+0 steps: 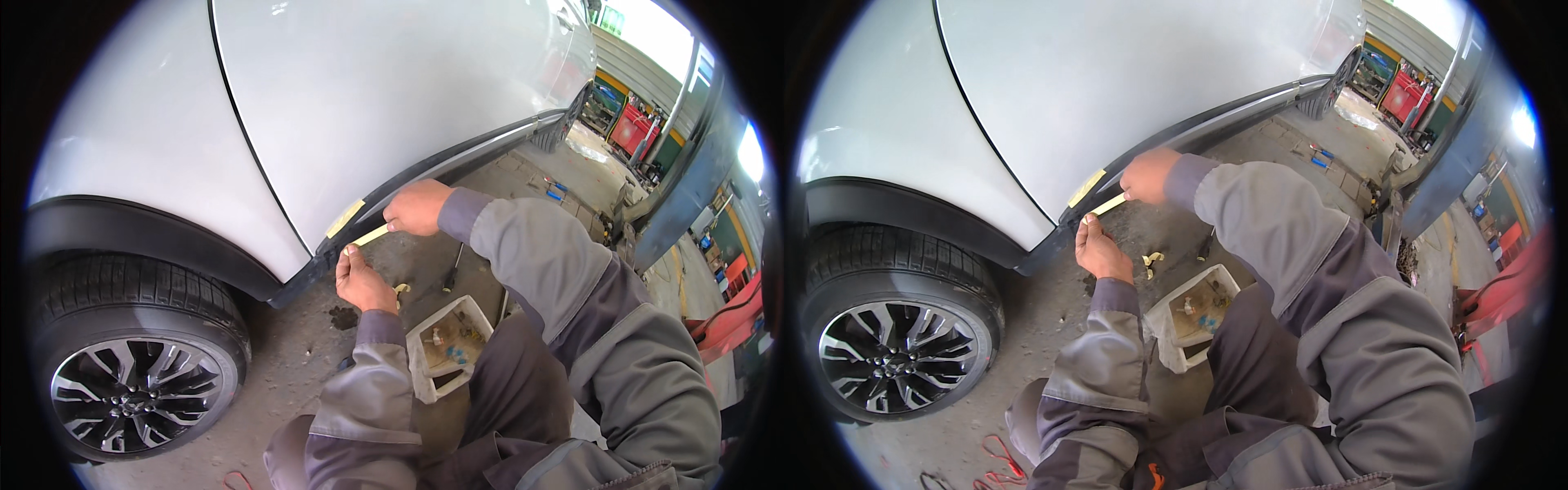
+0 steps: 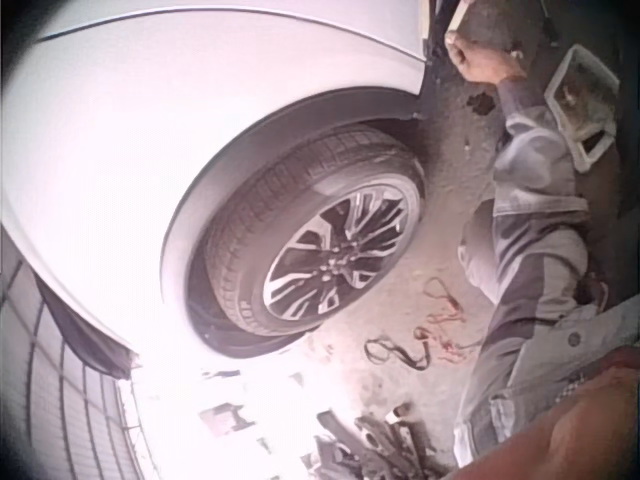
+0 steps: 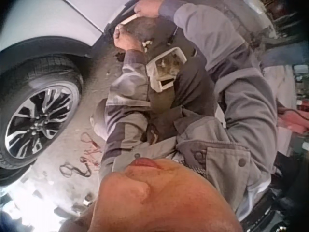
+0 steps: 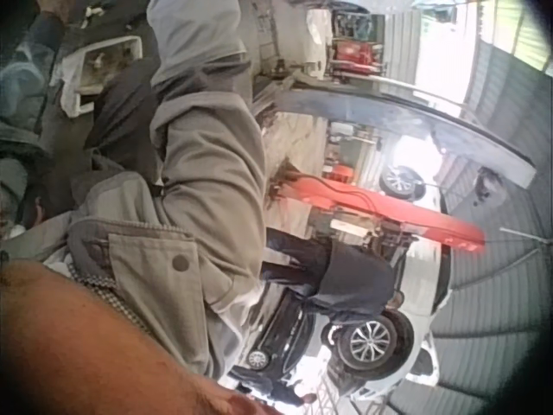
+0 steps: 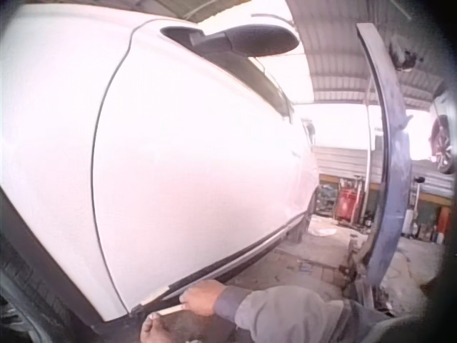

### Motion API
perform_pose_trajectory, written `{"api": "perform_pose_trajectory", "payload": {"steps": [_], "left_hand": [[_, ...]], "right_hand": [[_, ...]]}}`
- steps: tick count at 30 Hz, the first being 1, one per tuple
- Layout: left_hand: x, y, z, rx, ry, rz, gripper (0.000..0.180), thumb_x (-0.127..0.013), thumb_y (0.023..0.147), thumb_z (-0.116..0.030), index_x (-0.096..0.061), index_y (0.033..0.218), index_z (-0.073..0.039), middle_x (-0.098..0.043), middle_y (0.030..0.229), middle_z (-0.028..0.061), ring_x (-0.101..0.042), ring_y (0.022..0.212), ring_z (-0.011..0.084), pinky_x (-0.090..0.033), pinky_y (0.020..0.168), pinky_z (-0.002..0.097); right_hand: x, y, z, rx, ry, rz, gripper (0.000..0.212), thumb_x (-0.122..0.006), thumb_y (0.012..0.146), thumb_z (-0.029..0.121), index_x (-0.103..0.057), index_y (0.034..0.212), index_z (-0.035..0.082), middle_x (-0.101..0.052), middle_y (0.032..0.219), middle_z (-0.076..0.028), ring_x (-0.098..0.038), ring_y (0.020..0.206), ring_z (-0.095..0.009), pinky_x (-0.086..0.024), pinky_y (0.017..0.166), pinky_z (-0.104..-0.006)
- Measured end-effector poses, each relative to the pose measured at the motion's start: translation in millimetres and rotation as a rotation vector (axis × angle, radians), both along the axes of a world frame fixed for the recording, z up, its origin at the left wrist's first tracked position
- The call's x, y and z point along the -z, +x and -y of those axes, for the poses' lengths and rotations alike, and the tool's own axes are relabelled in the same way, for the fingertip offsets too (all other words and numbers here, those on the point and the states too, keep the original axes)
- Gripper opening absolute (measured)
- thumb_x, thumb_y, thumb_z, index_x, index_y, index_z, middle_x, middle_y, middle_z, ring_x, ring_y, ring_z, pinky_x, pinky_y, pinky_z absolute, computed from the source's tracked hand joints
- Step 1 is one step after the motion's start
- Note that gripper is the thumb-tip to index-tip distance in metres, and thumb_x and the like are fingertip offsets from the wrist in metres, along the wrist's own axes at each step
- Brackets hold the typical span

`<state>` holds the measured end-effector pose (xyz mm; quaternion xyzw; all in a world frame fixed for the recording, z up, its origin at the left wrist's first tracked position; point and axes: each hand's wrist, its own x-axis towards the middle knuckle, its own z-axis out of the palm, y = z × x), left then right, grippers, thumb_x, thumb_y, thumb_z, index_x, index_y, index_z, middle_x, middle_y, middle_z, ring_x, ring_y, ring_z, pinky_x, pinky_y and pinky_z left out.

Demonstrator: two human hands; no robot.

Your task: The person kneels beside a white car and applies yellow masking tape along the lower edge of the front door and fender. They use a screwdriver to press the tape into the panel gap, then peel off excess tape and smooth the edges by hand.

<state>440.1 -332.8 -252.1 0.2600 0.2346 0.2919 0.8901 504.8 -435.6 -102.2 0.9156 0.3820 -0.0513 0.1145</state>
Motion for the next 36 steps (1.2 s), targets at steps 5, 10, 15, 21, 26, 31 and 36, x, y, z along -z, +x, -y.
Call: {"api": "perform_pose_trajectory", "payload": {"steps": [5,10,15,21,26,31,36], "left_hand": [[5.8,17.4,-1.1,-0.167,-0.003,0.024,0.018,-0.072,0.098,-0.013,-0.070,0.111,0.000,-0.067,0.087,0.0000,-0.055,0.072,0.0084,-0.043,0.064,0.0252],[10.5,29.7,-4.2,-0.195,0.030,0.021,0.019,-0.072,0.096,-0.006,-0.071,0.111,0.005,-0.073,0.103,0.0072,-0.064,0.090,0.0121,-0.050,0.081,0.0277],[1.8,35.9,-6.2,-0.282,0.042,0.053,0.014,-0.073,0.094,0.000,-0.072,0.105,0.008,-0.074,0.101,0.0103,-0.066,0.088,0.0133,-0.054,0.081,0.0271],[-5.7,39.8,-9.7,-0.336,0.083,0.012,0.014,-0.073,0.094,0.000,-0.072,0.105,0.009,-0.075,0.100,0.0120,-0.068,0.087,0.0149,-0.056,0.080,0.0280],[-5.6,44.2,-5.8,-0.363,0.110,-0.032,0.015,-0.074,0.093,0.000,-0.072,0.105,0.010,-0.075,0.100,0.0133,-0.069,0.088,0.0155,-0.057,0.081,0.0285],[-9.2,47.8,-5.1,-0.383,0.108,-0.017,0.015,-0.074,0.093,0.000,-0.072,0.105,0.010,-0.075,0.100,0.0134,-0.069,0.087,0.0161,-0.057,0.081,0.0283],[-13.5,50.7,-6.5,-0.378,0.099,-0.045,0.012,-0.075,0.092,0.001,-0.072,0.101,0.009,-0.075,0.098,0.0134,-0.069,0.086,0.0153,-0.057,0.079,0.0279]], "right_hand": [[9.4,2.2,-16.5,0.053,0.132,0.235,0.031,-0.063,0.097,0.036,-0.074,0.087,0.009,-0.072,0.086,-0.014,-0.070,0.087,-0.037,-0.053,0.076,-0.0512],[25.6,-0.1,-32.0,0.139,0.202,0.370,0.035,-0.065,0.096,0.037,-0.075,0.082,0.006,-0.072,0.079,-0.015,-0.071,0.079,-0.036,-0.055,0.070,-0.0496],[31.3,0.7,-41.6,0.206,0.263,0.406,0.035,-0.065,0.096,0.037,-0.077,0.082,0.008,-0.072,0.078,-0.014,-0.072,0.077,-0.035,-0.055,0.068,-0.0472],[37.3,1.8,-52.8,0.284,0.245,0.397,0.027,-0.066,0.094,0.031,-0.079,0.085,0.010,-0.075,0.082,-0.012,-0.074,0.078,-0.033,-0.057,0.070,-0.0445],[42.4,3.2,-49.9,0.269,0.277,0.416,0.031,-0.064,0.096,0.033,-0.078,0.082,0.010,-0.074,0.079,-0.013,-0.073,0.076,-0.034,-0.057,0.068,-0.0456],[43.1,4.3,-49.5,0.297,0.278,0.398,0.030,-0.062,0.097,0.032,-0.078,0.084,0.010,-0.075,0.084,-0.013,-0.073,0.079,-0.035,-0.057,0.071,-0.0460],[40.8,4.2,-50.5,0.287,0.283,0.389,0.031,-0.062,0.097,0.031,-0.078,0.084,0.009,-0.075,0.083,-0.012,-0.074,0.079,-0.034,-0.057,0.071,-0.0458]]}}
